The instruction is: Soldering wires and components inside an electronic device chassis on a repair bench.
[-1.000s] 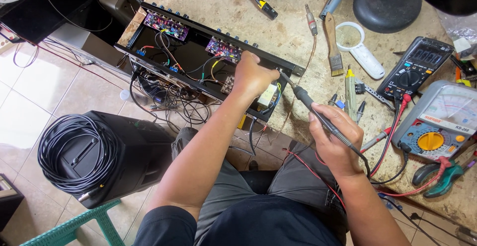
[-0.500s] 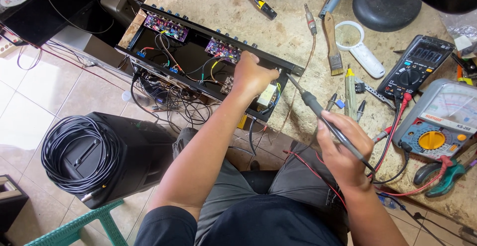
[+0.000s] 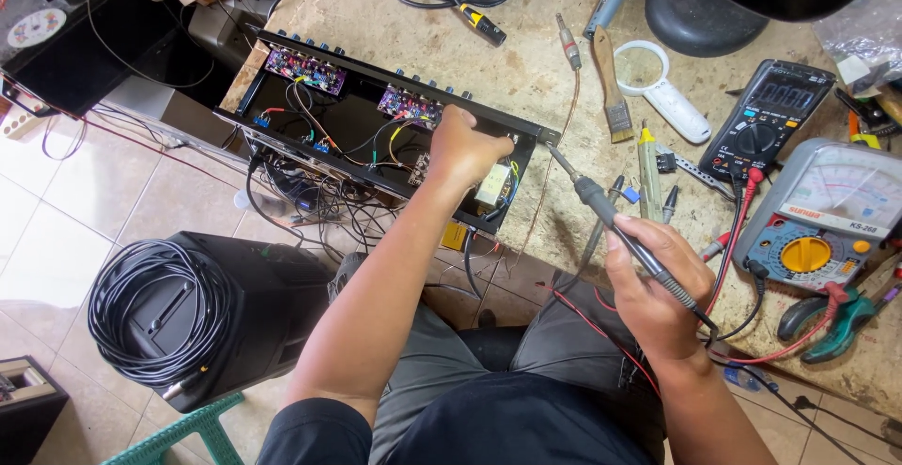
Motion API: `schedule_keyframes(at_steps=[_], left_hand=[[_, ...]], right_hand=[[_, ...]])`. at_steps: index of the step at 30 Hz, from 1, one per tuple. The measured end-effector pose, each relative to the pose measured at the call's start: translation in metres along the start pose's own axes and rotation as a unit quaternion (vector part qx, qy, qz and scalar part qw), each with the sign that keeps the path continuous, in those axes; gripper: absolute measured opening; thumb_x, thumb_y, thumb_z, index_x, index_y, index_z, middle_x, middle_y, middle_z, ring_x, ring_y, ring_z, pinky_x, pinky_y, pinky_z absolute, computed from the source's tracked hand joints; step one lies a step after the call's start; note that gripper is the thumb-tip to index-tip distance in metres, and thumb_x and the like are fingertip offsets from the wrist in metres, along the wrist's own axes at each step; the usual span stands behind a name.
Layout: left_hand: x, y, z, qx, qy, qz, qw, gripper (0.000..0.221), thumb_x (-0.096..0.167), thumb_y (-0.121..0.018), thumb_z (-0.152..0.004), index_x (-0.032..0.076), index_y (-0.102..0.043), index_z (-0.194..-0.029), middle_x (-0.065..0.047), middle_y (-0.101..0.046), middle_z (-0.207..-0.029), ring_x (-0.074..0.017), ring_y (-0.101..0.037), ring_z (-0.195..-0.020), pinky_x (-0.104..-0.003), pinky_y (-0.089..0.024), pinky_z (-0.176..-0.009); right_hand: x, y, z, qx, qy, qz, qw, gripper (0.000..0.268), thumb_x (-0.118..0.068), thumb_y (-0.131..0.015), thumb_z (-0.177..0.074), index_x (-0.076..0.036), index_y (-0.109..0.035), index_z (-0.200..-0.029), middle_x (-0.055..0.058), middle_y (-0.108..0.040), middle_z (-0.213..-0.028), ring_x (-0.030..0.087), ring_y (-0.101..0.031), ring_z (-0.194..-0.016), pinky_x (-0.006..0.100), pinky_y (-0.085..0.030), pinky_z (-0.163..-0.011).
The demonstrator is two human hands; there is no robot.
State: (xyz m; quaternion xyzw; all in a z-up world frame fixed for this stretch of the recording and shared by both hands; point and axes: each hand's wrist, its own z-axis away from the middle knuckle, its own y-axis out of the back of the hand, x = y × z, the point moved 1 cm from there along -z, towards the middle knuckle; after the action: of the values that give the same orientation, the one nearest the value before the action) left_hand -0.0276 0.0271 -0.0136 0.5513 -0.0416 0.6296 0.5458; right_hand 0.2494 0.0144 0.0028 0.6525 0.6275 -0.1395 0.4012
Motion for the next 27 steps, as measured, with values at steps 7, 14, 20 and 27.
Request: schedule_keyframes(at_steps=[7, 14, 20, 27], left_hand=[[0.005, 0.003, 0.011, 0.017, -0.009, 0.019, 1.000, 0.048, 0.019, -0.079, -0.070, 0.007, -0.052, -0.108, -0.005, -0.078, -0.080, -0.0214, -0.079, -0.088, -0.036, -0.059, -0.090], [0.000, 0.001, 0.005, 0.012, -0.007, 0.015, 1.000, 0.051, 0.020, -0.080, -0.069, 0.009, -0.050, -0.108, -0.001, -0.078, -0.075, -0.0177, -0.079, -0.084, -0.035, -0.059, -0.089], [0.001, 0.001, 0.006, 0.009, -0.008, 0.015, 1.000, 0.051, 0.020, -0.079, -0.069, 0.008, -0.050, -0.109, -0.001, -0.078, -0.075, -0.0176, -0.079, -0.085, -0.035, -0.058, -0.090], [0.002, 0.003, 0.007, 0.007, -0.010, 0.008, 1.000, 0.050, 0.018, -0.079, -0.070, 0.008, -0.051, -0.110, -0.001, -0.079, -0.075, -0.0179, -0.079, -0.084, -0.035, -0.059, -0.089]], right_hand=[[-0.003, 0.000, -0.002, 0.006, -0.001, -0.004, 1.000, 0.009, 0.005, -0.076, -0.094, 0.001, -0.075, -0.102, 0.020, -0.075, -0.096, 0.041, -0.074, -0.090, 0.045, -0.057, -0.076], [-0.006, 0.002, -0.003, 0.003, -0.009, -0.011, 1.000, 0.010, 0.006, -0.075, -0.094, 0.002, -0.075, -0.103, 0.021, -0.075, -0.097, 0.041, -0.074, -0.090, 0.047, -0.057, -0.075], [-0.005, 0.004, -0.002, 0.005, -0.011, -0.013, 1.000, 0.010, 0.005, -0.076, -0.094, 0.003, -0.074, -0.104, 0.021, -0.075, -0.096, 0.041, -0.075, -0.091, 0.047, -0.057, -0.075], [-0.005, 0.004, -0.003, 0.005, -0.008, -0.015, 1.000, 0.010, 0.005, -0.076, -0.094, 0.002, -0.074, -0.103, 0.021, -0.074, -0.095, 0.042, -0.074, -0.091, 0.046, -0.057, -0.075]])
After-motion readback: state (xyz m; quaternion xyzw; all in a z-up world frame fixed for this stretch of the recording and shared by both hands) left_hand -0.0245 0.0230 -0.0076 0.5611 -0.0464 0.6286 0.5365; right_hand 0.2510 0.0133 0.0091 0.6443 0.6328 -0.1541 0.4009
